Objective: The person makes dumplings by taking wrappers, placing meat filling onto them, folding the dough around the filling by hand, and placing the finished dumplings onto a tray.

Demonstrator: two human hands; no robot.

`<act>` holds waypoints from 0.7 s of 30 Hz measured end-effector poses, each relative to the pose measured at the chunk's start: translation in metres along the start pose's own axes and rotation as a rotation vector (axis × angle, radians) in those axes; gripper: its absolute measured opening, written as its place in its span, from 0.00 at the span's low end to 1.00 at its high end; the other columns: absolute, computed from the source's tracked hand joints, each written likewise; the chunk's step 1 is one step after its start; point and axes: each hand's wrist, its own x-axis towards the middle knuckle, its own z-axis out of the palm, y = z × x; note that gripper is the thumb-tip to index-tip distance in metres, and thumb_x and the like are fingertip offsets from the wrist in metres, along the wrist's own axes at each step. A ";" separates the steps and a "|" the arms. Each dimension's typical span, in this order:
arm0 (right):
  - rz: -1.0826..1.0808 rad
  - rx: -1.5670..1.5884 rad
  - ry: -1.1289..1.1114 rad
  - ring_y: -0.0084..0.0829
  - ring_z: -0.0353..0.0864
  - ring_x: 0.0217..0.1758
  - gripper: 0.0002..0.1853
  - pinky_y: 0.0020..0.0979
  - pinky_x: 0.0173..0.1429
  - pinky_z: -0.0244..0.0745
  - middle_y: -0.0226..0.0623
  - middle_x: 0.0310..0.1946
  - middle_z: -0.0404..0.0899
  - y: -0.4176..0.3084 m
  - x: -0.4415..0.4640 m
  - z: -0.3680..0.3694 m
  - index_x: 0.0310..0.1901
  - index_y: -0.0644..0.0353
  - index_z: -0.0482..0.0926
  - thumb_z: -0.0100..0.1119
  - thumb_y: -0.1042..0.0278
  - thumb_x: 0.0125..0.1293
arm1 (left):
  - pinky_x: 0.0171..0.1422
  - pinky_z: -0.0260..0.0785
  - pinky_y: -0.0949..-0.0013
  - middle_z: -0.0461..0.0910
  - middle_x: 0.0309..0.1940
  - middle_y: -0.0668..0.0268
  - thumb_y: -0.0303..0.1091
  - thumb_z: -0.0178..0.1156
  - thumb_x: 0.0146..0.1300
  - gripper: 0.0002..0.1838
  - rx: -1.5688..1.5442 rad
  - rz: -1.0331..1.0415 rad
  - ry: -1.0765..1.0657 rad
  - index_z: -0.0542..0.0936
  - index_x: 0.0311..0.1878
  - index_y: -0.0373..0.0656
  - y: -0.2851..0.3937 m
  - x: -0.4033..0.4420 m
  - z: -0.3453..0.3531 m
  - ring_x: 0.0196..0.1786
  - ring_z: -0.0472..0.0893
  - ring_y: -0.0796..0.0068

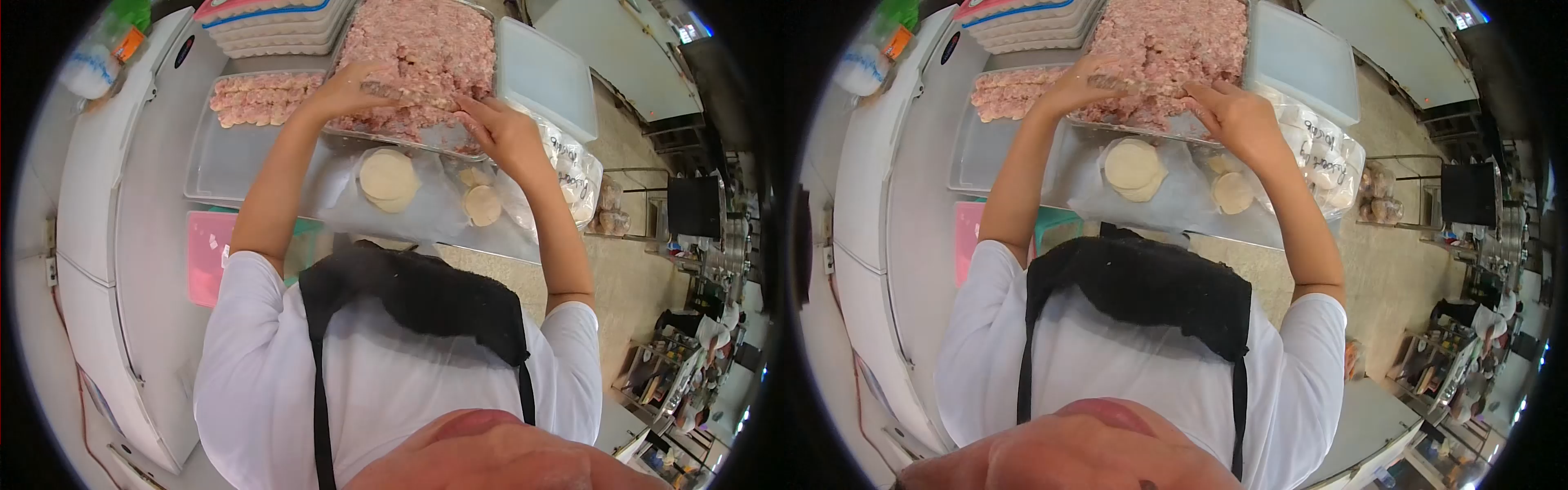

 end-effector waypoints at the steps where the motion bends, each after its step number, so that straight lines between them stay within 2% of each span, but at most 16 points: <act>1: -0.002 0.007 -0.013 0.41 0.81 0.39 0.14 0.34 0.42 0.75 0.42 0.41 0.82 -0.002 0.005 0.000 0.49 0.54 0.81 0.57 0.60 0.65 | 0.70 0.57 0.63 0.66 0.64 0.44 0.53 0.71 0.47 0.47 -0.001 0.049 -0.052 0.66 0.64 0.30 -0.005 0.000 -0.007 0.68 0.66 0.57; 3: -0.010 0.017 -0.039 0.43 0.81 0.40 0.14 0.37 0.43 0.76 0.40 0.41 0.82 0.006 0.015 -0.008 0.50 0.52 0.81 0.56 0.60 0.65 | 0.67 0.61 0.63 0.72 0.59 0.46 0.51 0.71 0.49 0.43 -0.005 0.131 0.026 0.69 0.61 0.29 -0.027 -0.002 -0.007 0.63 0.71 0.59; 4: 0.086 -0.023 -0.073 0.44 0.81 0.41 0.14 0.37 0.44 0.76 0.43 0.42 0.82 -0.002 0.019 -0.021 0.49 0.54 0.81 0.55 0.60 0.66 | 0.65 0.64 0.63 0.75 0.57 0.47 0.51 0.70 0.50 0.41 -0.006 0.172 0.071 0.70 0.60 0.28 -0.029 -0.005 -0.012 0.61 0.74 0.59; 7: 0.109 0.327 -0.046 0.40 0.82 0.44 0.14 0.31 0.47 0.74 0.47 0.42 0.82 -0.022 0.022 -0.018 0.48 0.61 0.81 0.57 0.62 0.67 | 0.70 0.58 0.63 0.70 0.61 0.47 0.50 0.70 0.50 0.43 -0.107 0.088 -0.001 0.68 0.64 0.32 -0.013 -0.027 -0.039 0.66 0.68 0.58; 8: 0.118 0.313 -0.069 0.40 0.81 0.50 0.16 0.31 0.52 0.73 0.50 0.49 0.80 -0.035 0.023 -0.004 0.52 0.64 0.78 0.55 0.64 0.67 | 0.66 0.61 0.64 0.73 0.57 0.50 0.48 0.70 0.50 0.40 -0.226 0.074 -0.018 0.70 0.62 0.34 -0.021 -0.026 -0.042 0.63 0.70 0.62; 10: 0.092 0.290 -0.098 0.38 0.79 0.54 0.16 0.31 0.55 0.72 0.48 0.52 0.78 -0.049 0.029 0.028 0.54 0.63 0.77 0.54 0.65 0.68 | 0.59 0.66 0.67 0.79 0.50 0.55 0.45 0.71 0.51 0.33 -0.465 0.044 -0.053 0.74 0.58 0.37 -0.046 -0.022 -0.041 0.56 0.75 0.69; 12: 0.076 0.248 -0.148 0.33 0.78 0.54 0.17 0.31 0.58 0.71 0.45 0.53 0.79 -0.047 0.037 0.047 0.57 0.62 0.75 0.53 0.67 0.68 | 0.56 0.68 0.68 0.79 0.47 0.58 0.45 0.71 0.51 0.32 -0.360 0.022 0.025 0.75 0.56 0.37 -0.074 -0.023 -0.048 0.55 0.76 0.71; 15: 0.269 0.442 -0.068 0.44 0.79 0.54 0.16 0.35 0.56 0.72 0.48 0.52 0.78 -0.039 0.030 0.063 0.52 0.63 0.78 0.54 0.65 0.67 | 0.53 0.69 0.69 0.79 0.43 0.61 0.45 0.71 0.50 0.30 -0.172 0.052 0.204 0.77 0.54 0.38 -0.094 -0.059 -0.072 0.51 0.77 0.72; 16: 0.245 0.417 -0.034 0.37 0.81 0.51 0.16 0.32 0.55 0.72 0.47 0.50 0.80 -0.036 0.023 0.065 0.53 0.64 0.77 0.54 0.66 0.68 | 0.52 0.69 0.69 0.79 0.42 0.62 0.45 0.71 0.50 0.30 -0.104 0.070 0.275 0.77 0.53 0.38 -0.102 -0.074 -0.082 0.50 0.77 0.72; 18: 0.445 0.574 -0.030 0.30 0.80 0.46 0.17 0.29 0.53 0.72 0.43 0.46 0.82 -0.023 0.003 0.077 0.54 0.67 0.77 0.55 0.66 0.68 | 0.52 0.69 0.67 0.79 0.42 0.59 0.45 0.72 0.48 0.29 -0.076 -0.074 0.209 0.77 0.51 0.38 -0.163 -0.090 -0.099 0.48 0.78 0.69; 19: 0.417 0.600 0.007 0.26 0.77 0.40 0.16 0.26 0.47 0.72 0.38 0.40 0.81 -0.009 -0.010 0.086 0.53 0.67 0.77 0.55 0.66 0.68 | 0.52 0.70 0.66 0.79 0.42 0.58 0.44 0.72 0.47 0.29 -0.063 -0.147 0.176 0.78 0.51 0.38 -0.196 -0.102 -0.104 0.47 0.78 0.68; 20: 0.392 0.628 0.045 0.21 0.75 0.34 0.16 0.23 0.40 0.71 0.33 0.34 0.80 -0.001 -0.018 0.092 0.53 0.67 0.78 0.55 0.66 0.69 | 0.51 0.70 0.65 0.79 0.42 0.57 0.43 0.71 0.48 0.28 0.008 -0.182 0.281 0.77 0.50 0.38 -0.223 -0.118 -0.104 0.46 0.78 0.66; 21: 0.506 0.673 0.037 0.19 0.72 0.31 0.15 0.21 0.36 0.68 0.30 0.31 0.78 -0.007 -0.022 0.088 0.52 0.66 0.78 0.55 0.66 0.69 | 0.51 0.70 0.63 0.79 0.41 0.56 0.42 0.70 0.48 0.27 0.079 -0.215 0.383 0.77 0.50 0.39 -0.249 -0.133 -0.101 0.45 0.78 0.64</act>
